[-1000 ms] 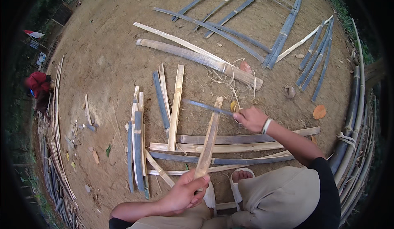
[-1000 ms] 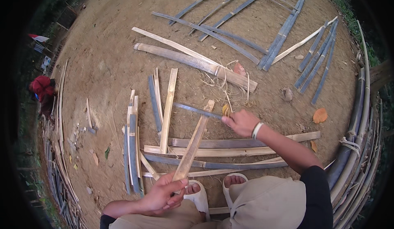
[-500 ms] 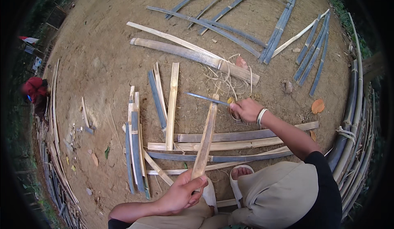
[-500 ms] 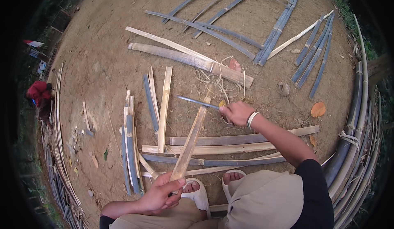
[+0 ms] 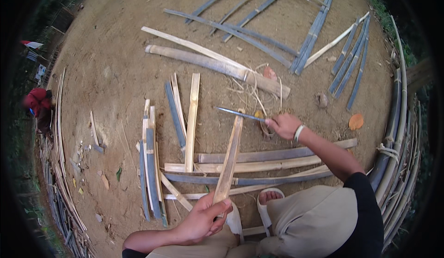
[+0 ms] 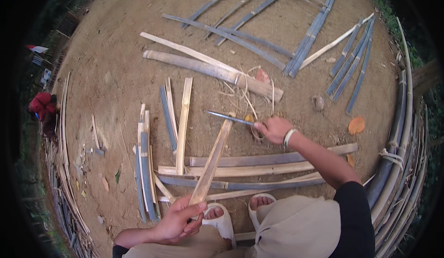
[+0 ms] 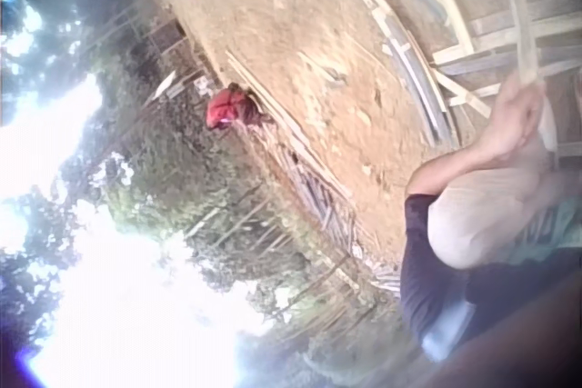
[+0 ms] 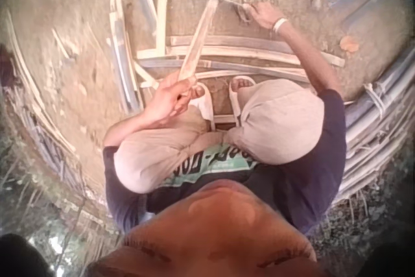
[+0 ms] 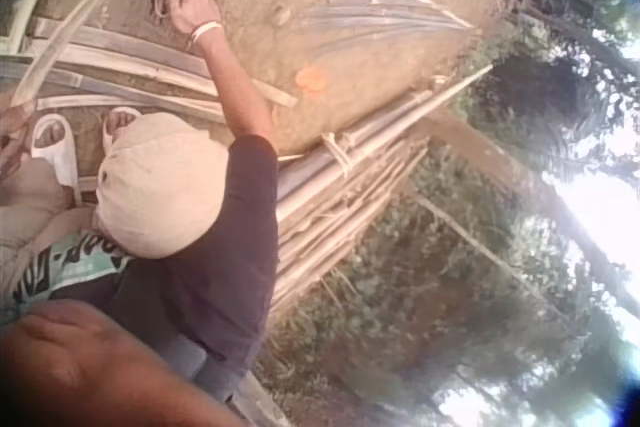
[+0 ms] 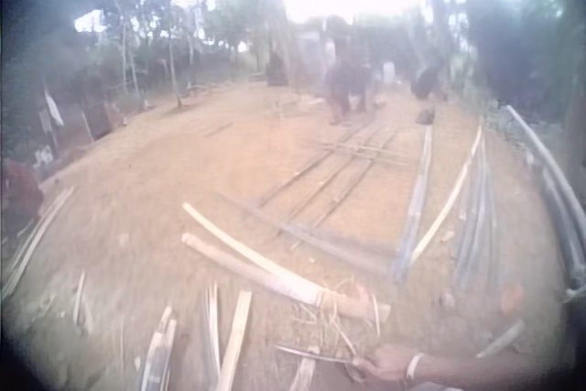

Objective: The person sits on the ground and uses a large knife to shave and smooth a piece of bamboo. They hold the bamboo with their left hand and repeatedly scrape the surface with the knife in their right hand, occasionally turning the piece to work on different sides.

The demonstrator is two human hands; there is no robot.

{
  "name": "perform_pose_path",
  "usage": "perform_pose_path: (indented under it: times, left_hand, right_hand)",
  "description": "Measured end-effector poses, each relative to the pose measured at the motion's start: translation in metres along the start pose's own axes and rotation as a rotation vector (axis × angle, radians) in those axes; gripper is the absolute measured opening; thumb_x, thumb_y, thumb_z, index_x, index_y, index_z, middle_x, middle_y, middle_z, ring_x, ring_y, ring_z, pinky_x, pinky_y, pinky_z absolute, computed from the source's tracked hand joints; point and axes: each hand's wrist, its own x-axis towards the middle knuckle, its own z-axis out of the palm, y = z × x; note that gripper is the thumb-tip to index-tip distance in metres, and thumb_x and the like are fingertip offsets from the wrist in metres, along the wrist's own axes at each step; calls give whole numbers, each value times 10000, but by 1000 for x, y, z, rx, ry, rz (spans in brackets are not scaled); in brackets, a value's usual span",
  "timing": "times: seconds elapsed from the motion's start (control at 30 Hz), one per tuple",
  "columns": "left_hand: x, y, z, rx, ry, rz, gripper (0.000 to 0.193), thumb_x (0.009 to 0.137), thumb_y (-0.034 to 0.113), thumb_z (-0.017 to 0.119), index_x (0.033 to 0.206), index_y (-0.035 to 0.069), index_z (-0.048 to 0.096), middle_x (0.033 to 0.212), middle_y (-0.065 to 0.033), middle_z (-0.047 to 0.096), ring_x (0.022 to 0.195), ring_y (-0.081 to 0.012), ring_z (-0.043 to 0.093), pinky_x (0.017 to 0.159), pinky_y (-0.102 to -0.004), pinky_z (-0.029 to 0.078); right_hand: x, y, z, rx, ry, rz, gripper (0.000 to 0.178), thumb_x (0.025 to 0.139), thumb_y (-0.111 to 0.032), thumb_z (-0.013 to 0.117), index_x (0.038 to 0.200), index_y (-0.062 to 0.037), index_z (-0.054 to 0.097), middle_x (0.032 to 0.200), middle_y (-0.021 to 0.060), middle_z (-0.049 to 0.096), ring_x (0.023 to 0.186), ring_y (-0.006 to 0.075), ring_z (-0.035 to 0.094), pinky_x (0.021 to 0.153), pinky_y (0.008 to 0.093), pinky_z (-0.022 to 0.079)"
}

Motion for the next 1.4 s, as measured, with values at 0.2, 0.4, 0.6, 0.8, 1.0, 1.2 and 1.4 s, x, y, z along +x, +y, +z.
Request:
perform_pose_path:
  times: [0.2, 0.4, 0.6, 0.8, 1.0, 1.2, 1.4]
  left_hand:
    - [-1, -1, 0, -48, 25, -5, 159, 1039, 221, 491, 1003, 69, 464, 721, -3, 469, 413, -58, 356, 349, -222, 269]
    - [-2, -5, 0, -67, 40, 10, 136, 1043, 206, 474, 1033, 70, 466, 685, -9, 457, 385, -62, 339, 341, -227, 266]
    - [1, 3, 7, -48, 85, 16, 130, 1048, 200, 453, 1011, 77, 470, 470, 1, 373, 320, -89, 285, 327, -237, 236]
    - [-4, 4, 9, -35, 119, 8, 146, 1048, 203, 453, 974, 78, 467, 474, 3, 379, 320, -83, 283, 327, -234, 239]
    - [-1, 0, 5, 64, 116, -20, 139, 1046, 220, 469, 1062, 82, 469, 496, 20, 378, 350, -75, 302, 348, -225, 254]
    - [-1, -12, -6, 167, 124, -6, 169, 1042, 234, 487, 1109, 80, 471, 558, 32, 385, 406, -61, 327, 366, -233, 270]
    - [-1, -9, 0, 190, 144, -14, 166, 1042, 241, 483, 1072, 78, 482, 563, 38, 379, 415, -57, 331, 373, -235, 276]
  right_hand:
    - [-18, 6, 5, -25, 4, -24, 646, 983, -566, 376, 869, -10, 686, 718, 271, 641, 748, 457, 647, 747, 533, 507]
    - [-40, -9, -3, -9, 14, -57, 640, 987, -552, 382, 854, -1, 679, 758, 283, 648, 769, 480, 641, 742, 534, 511]
    - [-45, -10, -4, -90, 0, -23, 658, 976, -580, 387, 839, -8, 682, 762, 281, 649, 785, 467, 647, 742, 537, 510]
    - [-38, -7, -3, -96, -29, 125, 626, 991, -562, 369, 943, -10, 659, 769, 267, 656, 802, 451, 653, 762, 530, 511]
    - [-60, -39, -15, 38, -108, -203, 603, 995, -536, 378, 936, -7, 663, 741, 267, 644, 755, 466, 641, 747, 531, 513]
    - [-48, -49, -20, -23, -113, -213, 589, 990, -533, 393, 905, -21, 672, 721, 252, 645, 733, 450, 643, 723, 531, 513]
    - [-58, -56, -20, -22, -119, -307, 583, 985, -547, 394, 907, -39, 670, 710, 241, 645, 717, 448, 644, 723, 536, 514]
